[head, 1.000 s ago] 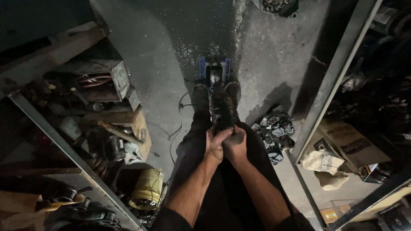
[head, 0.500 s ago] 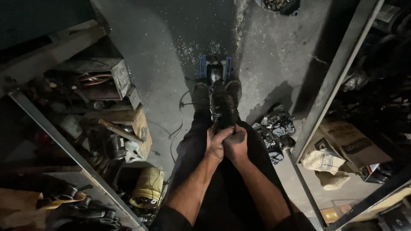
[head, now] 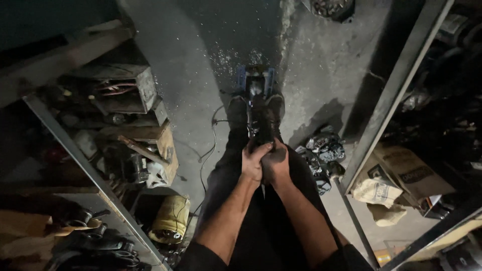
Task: Drilling a hole into a metal alternator component secured in a floor jig using a large power drill.
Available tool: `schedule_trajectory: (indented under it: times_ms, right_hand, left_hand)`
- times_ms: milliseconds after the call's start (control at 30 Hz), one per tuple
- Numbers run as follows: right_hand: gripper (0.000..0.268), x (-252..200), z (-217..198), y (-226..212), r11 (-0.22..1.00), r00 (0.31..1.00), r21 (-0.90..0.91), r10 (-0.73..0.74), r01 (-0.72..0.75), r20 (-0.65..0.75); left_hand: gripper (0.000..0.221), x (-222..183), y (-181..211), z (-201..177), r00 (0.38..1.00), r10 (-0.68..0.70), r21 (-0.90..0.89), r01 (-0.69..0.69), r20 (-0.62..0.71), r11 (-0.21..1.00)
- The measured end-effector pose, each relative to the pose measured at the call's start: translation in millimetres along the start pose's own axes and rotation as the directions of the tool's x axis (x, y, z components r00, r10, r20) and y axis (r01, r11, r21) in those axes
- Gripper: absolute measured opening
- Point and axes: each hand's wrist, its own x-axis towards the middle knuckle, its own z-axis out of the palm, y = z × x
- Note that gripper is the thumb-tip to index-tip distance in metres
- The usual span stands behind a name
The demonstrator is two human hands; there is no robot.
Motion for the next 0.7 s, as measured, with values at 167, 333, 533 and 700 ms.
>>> schedule_trajectory:
  times_ms: [167, 333, 533, 700]
  right_hand:
    - [0.037, 2.7, 2.0, -57.4, 0.873, 0.990, -0.487, 0.099, -0.037, 0.103]
    - [0.050, -37.0, -7.3, -90.8, 0.780, 0.981, -0.625, 0.121, -0.001, 0.149]
    - [0.054, -113.8, -45.8, -127.1, 0.766, 0.983, -0.638, 0.047, 0.080, 0.180]
    - [0.092, -181.2, -98.7, -88.7, 0.854, 0.942, -0.434, -0.170, 0.288, 0.291]
  left_hand:
    - [0.038, -2.8, -20.5, -15.8, 0.994, -0.048, -0.254, 0.022, -0.095, 0.967]
    - [0.043, -48.8, -22.9, -21.5, 0.987, -0.160, -0.566, 0.127, -0.010, 0.815]
    - [0.050, -112.6, 3.4, -33.4, 0.980, 0.195, -0.026, -0.194, 0.027, 0.981]
    - [0.063, -127.2, 59.7, -48.6, 0.928, -0.324, -0.093, 0.312, -0.182, 0.946]
